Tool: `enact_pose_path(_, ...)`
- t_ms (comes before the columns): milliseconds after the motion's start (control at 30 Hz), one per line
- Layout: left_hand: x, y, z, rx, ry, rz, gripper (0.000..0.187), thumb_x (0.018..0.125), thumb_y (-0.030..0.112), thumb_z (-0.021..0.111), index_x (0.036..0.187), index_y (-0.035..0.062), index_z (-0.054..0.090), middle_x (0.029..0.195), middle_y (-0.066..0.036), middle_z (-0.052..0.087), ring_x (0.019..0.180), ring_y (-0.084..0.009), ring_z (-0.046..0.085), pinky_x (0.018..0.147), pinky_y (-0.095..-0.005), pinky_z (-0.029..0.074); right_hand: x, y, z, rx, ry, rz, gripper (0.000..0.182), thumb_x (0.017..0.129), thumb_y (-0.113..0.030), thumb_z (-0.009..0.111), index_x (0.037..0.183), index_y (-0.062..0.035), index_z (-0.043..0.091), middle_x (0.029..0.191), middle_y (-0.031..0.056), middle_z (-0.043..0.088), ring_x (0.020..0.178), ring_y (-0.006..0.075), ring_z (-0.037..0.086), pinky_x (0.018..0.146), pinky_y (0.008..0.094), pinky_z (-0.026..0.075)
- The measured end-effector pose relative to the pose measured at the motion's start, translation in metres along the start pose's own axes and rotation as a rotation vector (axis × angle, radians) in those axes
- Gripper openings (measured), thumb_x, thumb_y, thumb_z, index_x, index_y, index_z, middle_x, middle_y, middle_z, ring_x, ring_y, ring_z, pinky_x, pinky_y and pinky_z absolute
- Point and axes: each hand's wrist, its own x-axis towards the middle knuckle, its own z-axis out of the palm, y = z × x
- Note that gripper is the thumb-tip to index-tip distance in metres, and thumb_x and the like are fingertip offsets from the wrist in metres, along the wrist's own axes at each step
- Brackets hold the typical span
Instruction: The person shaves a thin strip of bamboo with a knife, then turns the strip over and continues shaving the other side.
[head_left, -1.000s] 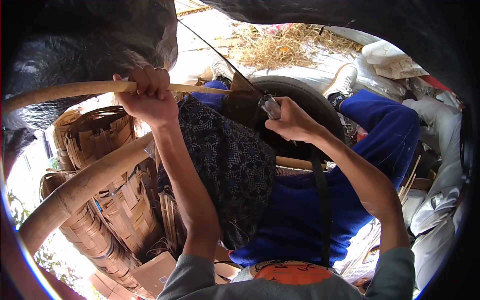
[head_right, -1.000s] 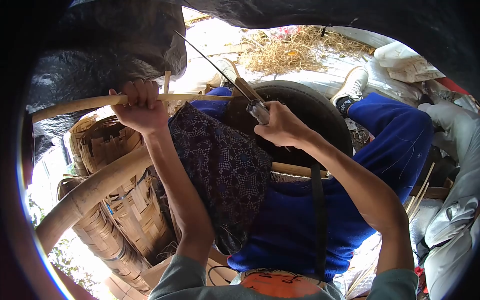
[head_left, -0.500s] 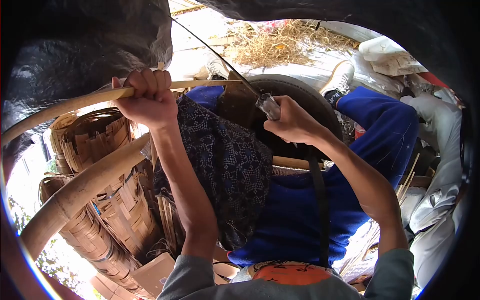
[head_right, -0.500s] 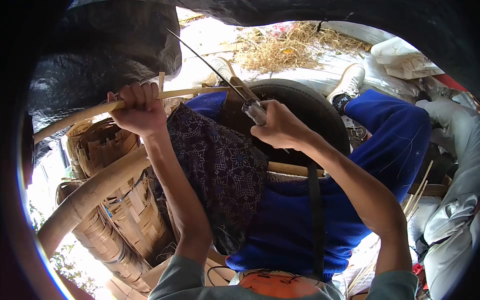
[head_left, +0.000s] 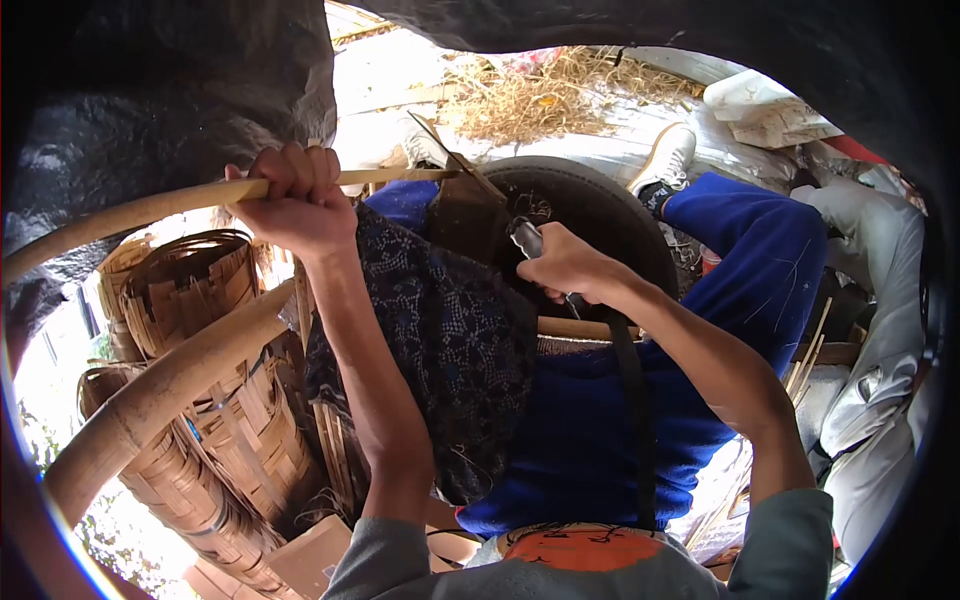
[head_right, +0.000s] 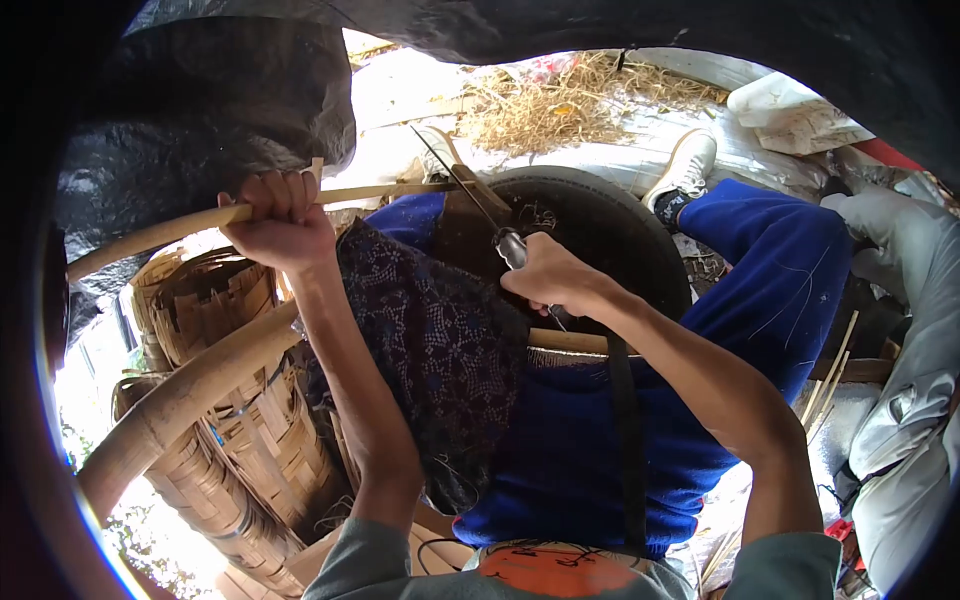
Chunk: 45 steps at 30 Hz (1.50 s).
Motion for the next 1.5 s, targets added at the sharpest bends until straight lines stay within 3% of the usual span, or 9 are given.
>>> enact_pose_path(167,0.0,-0.002,0.01,0.01,0.014,-0.045,0.055,0.094,0.051,0.026,0.052,0.0151,0.02,0.043,0.002,0.016,0.041,-0.009,0.008,0.038,-0.026,0.009,-0.024,-0.026,-0.006,0.024,-0.053,-0.269,0.011,0.076,-0.004,0.055,0.078,-0.0007,0.045,0.052,0.0015,0.043,0.038,0.0097,0.043,0.034,0.0268,0.035)
enact_pose_path(300,0.001,-0.001,0.014,-0.004,-0.013,-0.083,0.054,0.094,0.05,0.025,0.053,0.0146,0.019,0.044,0.002,0.015,0.041,-0.0095,0.008,0.038,-0.0266,0.01,-0.026,-0.035,-0.003,0.251,-0.189,-0.265,0.015,0.076,0.003,0.052,0.078,-0.0048,0.039,0.049,-0.0011,0.038,0.036,0.0069,0.038,0.033,0.024,0.029)
enact_pose_path(367,-0.002,-0.002,0.013,0.001,-0.047,-0.083,0.054,0.094,0.05,0.025,0.053,0.0147,0.02,0.044,0.003,0.015,0.041,-0.0094,0.008,0.038,-0.0266,0.01,-0.011,-0.013,0.004,0.188,-0.124,-0.016,0.017,0.077,0.003,0.052,0.077,-0.006,0.038,0.05,-0.0015,0.037,0.037,0.0061,0.037,0.033,0.0235,0.028)
enact_pose_path(600,-0.002,-0.003,0.016,-0.045,-0.067,-0.096,0.053,0.094,0.046,0.028,0.052,0.0139,0.019,0.043,0.001,0.017,0.04,-0.0093,0.011,0.039,-0.0272,0.01,-0.041,-0.043,-0.014,0.228,-0.161,-0.294,0.012,0.078,0.001,0.052,0.077,-0.0043,0.041,0.051,-0.0014,0.04,0.038,0.0079,0.038,0.036,0.0259,0.033)
enact_pose_path(767,-0.005,-0.005,0.019,-0.016,-0.058,-0.113,0.055,0.093,0.052,0.024,0.053,0.015,0.019,0.044,0.003,0.016,0.04,-0.0096,0.009,0.039,-0.0275,0.009,-0.012,-0.012,0.011,0.293,-0.108,-0.019,0.018,0.077,0.004,0.051,0.075,-0.0069,0.037,0.05,-0.0025,0.037,0.037,0.0056,0.036,0.033,0.0231,0.028)
enact_pose_path(1000,-0.002,-0.005,0.024,0.05,-0.019,-0.082,0.056,0.093,0.053,0.025,0.053,0.0155,0.019,0.042,0.003,0.016,0.039,-0.0091,0.008,0.038,-0.0263,0.009,-0.036,-0.044,-0.004,0.289,-0.141,-0.315,0.018,0.077,0.006,0.051,0.076,-0.0061,0.037,0.049,-0.0016,0.037,0.036,0.0059,0.035,0.032,0.0244,0.028)
enact_pose_path(1133,-0.001,-0.005,0.02,0.037,0.031,-0.054,0.055,0.093,0.052,0.027,0.053,0.0156,0.02,0.043,0.003,0.016,0.039,-0.009,0.01,0.038,-0.0263,0.009,-0.007,-0.005,0.008,0.215,-0.14,-0.036,0.011,0.075,0.001,0.05,0.071,-0.003,0.041,0.047,0.0003,0.04,0.038,0.0097,0.041,0.035,0.0262,0.032)
enact_pose_path(1400,0.001,-0.003,0.014,0.022,0.034,-0.05,0.053,0.092,0.048,0.033,0.053,0.0149,0.019,0.045,0.001,0.015,0.039,-0.0096,0.011,0.04,-0.0269,0.01,-0.02,-0.035,0.002,0.093,-0.096,-0.347,0.013,0.075,0.004,0.051,0.073,-0.004,0.04,0.049,-0.0003,0.04,0.036,0.008,0.039,0.033,0.0245,0.031)
enact_pose_path(1500,0.0,-0.002,0.011,0.036,0.046,-0.046,0.054,0.092,0.048,0.032,0.052,0.0144,0.019,0.044,0.001,0.015,0.04,-0.0095,0.012,0.04,-0.0269,0.011,-0.004,-0.011,0.008,0.123,-0.109,-0.227,0.013,0.074,0.0,0.054,0.074,-0.003,0.041,0.049,-0.0002,0.041,0.037,0.0084,0.041,0.034,0.0253,0.032)
